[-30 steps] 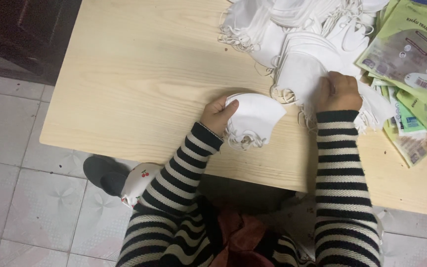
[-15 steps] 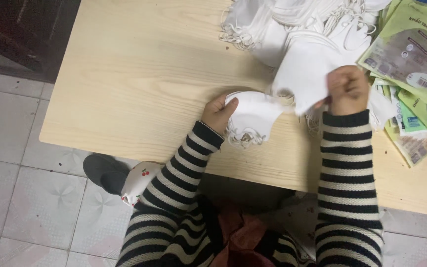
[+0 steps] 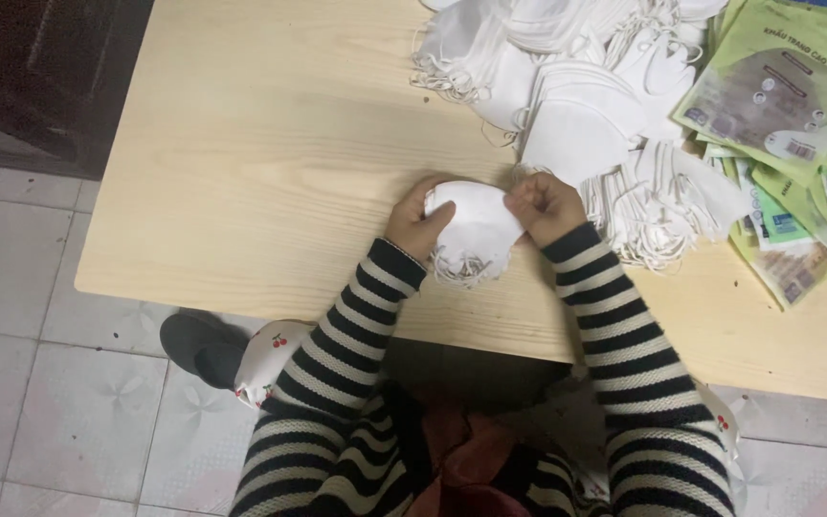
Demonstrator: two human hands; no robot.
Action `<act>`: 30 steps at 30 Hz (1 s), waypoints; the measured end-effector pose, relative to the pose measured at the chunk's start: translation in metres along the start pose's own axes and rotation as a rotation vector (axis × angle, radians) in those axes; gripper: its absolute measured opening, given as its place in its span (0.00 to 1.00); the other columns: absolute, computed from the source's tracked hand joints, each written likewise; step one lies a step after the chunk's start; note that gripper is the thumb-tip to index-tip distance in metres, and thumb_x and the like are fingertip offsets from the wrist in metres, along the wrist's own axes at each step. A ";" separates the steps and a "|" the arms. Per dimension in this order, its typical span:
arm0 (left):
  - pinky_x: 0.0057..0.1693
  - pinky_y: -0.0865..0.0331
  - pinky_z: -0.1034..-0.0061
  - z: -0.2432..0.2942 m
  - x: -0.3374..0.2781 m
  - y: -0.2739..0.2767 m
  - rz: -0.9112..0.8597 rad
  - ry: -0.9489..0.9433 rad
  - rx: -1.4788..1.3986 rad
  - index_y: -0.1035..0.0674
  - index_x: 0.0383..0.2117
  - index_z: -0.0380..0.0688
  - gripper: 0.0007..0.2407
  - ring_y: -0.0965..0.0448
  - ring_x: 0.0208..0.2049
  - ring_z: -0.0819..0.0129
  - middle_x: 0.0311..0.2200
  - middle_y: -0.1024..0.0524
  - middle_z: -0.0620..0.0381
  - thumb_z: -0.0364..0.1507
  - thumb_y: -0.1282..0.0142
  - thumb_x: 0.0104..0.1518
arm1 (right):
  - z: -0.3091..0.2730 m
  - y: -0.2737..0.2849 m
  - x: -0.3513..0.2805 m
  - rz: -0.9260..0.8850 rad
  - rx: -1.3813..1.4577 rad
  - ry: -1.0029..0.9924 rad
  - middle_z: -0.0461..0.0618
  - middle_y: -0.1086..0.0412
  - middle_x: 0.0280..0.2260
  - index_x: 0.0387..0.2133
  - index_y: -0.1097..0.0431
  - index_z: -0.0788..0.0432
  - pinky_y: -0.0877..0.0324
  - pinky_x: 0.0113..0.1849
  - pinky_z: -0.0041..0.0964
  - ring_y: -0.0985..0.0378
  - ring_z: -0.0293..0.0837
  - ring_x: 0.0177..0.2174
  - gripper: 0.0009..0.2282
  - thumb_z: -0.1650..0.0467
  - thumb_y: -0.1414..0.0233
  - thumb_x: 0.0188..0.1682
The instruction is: Packaging white face masks into plastic bags by folding and stacking them.
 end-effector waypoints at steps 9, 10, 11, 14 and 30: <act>0.63 0.33 0.72 0.020 -0.004 0.013 0.053 -0.051 -0.041 0.31 0.63 0.41 0.25 0.30 0.55 0.65 0.54 0.28 0.49 0.17 0.44 0.56 | -0.129 -0.036 -0.080 0.240 -0.803 0.878 0.54 0.33 0.57 0.55 0.32 0.51 0.49 0.62 0.58 0.38 0.62 0.60 0.20 0.58 0.46 0.52; 0.63 0.33 0.72 0.027 -0.008 0.008 0.049 -0.051 -0.040 0.31 0.63 0.41 0.25 0.30 0.55 0.65 0.54 0.28 0.49 0.17 0.44 0.56 | -0.127 -0.036 -0.081 0.244 -0.804 0.878 0.54 0.33 0.57 0.55 0.32 0.51 0.49 0.62 0.58 0.38 0.62 0.60 0.20 0.58 0.46 0.52; 0.57 0.28 0.74 0.025 -0.014 0.000 0.006 0.035 -0.109 0.27 0.59 0.43 0.22 0.25 0.51 0.66 0.50 0.25 0.49 0.18 0.43 0.55 | -0.124 -0.037 -0.085 0.253 -0.827 0.885 0.50 0.31 0.52 0.52 0.30 0.50 0.51 0.64 0.57 0.36 0.57 0.59 0.18 0.59 0.46 0.50; 0.50 0.23 0.73 0.002 -0.016 -0.002 -0.053 0.156 -0.176 0.21 0.54 0.44 0.18 0.19 0.44 0.65 0.45 0.20 0.48 0.21 0.40 0.55 | -0.090 -0.032 -0.083 0.193 -0.751 0.866 0.44 0.26 0.45 0.48 0.28 0.48 0.53 0.65 0.57 0.27 0.50 0.52 0.18 0.58 0.47 0.47; 0.67 0.42 0.54 0.069 -0.019 -0.014 -0.090 -0.038 0.205 0.31 0.60 0.32 0.27 0.33 0.62 0.41 0.56 0.30 0.32 0.47 0.67 0.70 | -0.133 -0.026 -0.076 0.120 -0.252 0.695 0.55 0.26 0.32 0.33 0.25 0.58 0.26 0.38 0.54 0.22 0.63 0.34 0.11 0.66 0.37 0.40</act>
Point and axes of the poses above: each hand's wrist, its own x-axis towards the middle knuckle, its own y-axis out of the back of the hand, z = x × y, the point moved 9 cm from there along x, towards the middle knuckle
